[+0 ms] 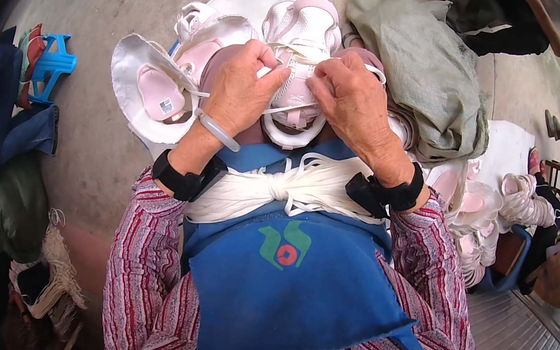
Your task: Thread laces through the eyelets of several pairs of pink and white sneakers.
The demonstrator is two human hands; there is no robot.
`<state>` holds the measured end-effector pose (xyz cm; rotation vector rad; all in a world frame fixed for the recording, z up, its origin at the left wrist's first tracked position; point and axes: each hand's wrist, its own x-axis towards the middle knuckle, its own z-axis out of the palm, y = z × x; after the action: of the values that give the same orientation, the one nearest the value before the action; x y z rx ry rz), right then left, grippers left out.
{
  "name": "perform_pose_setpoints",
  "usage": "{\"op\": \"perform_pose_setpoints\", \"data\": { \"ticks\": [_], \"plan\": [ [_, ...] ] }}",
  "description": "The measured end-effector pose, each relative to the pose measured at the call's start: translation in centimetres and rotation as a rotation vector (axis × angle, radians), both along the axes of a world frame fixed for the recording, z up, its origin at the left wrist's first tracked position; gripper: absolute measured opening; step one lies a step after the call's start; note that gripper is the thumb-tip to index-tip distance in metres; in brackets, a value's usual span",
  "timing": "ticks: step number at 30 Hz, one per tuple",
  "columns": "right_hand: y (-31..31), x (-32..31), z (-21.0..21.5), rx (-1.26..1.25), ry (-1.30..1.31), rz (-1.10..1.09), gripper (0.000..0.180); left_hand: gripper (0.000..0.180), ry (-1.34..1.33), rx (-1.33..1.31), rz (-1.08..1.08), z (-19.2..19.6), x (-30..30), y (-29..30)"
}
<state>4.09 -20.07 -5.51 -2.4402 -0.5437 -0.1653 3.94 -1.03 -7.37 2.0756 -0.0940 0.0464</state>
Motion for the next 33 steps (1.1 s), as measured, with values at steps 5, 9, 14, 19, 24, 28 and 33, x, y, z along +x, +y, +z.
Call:
{"op": "perform_pose_setpoints", "data": {
  "ticks": [5, 9, 14, 19, 24, 28, 33],
  "plan": [
    [-0.2, 0.4, 0.1, -0.072, -0.011, 0.020, 0.017, 0.026, 0.035, 0.190, 0.026, 0.7, 1.3, -1.6],
    [-1.0, 1.1, 1.3, 0.100, 0.342, 0.158, 0.025, 0.023, 0.079, 0.230, 0.049, 0.6, 1.2, -1.8],
    [-3.0, 0.8, 1.6, 0.094, 0.471, 0.150, 0.026, 0.015, -0.035, -0.048, 0.000, -0.4, 0.2, -1.2],
    [-2.6, 0.9, 1.2, 0.230, 0.239, 0.031, 0.019, 0.014, 0.103, -0.186, 0.051, 0.3, -0.1, -0.6],
    [-1.9, 0.9, 0.9, 0.365, 0.254, -0.009, 0.013, 0.017, 0.007, 0.041, 0.044, 0.4, 0.5, -1.2],
    [-1.9, 1.0, 0.0, 0.276, 0.137, 0.029, 0.014, 0.016, 0.007, 0.148, 0.089, -0.2, 1.0, -2.3],
    [-1.5, 1.2, -0.3, 0.164, -0.025, 0.063, 0.013, 0.011, -0.035, 0.201, 0.000, 0.2, 0.9, -2.2]
  ]
}}
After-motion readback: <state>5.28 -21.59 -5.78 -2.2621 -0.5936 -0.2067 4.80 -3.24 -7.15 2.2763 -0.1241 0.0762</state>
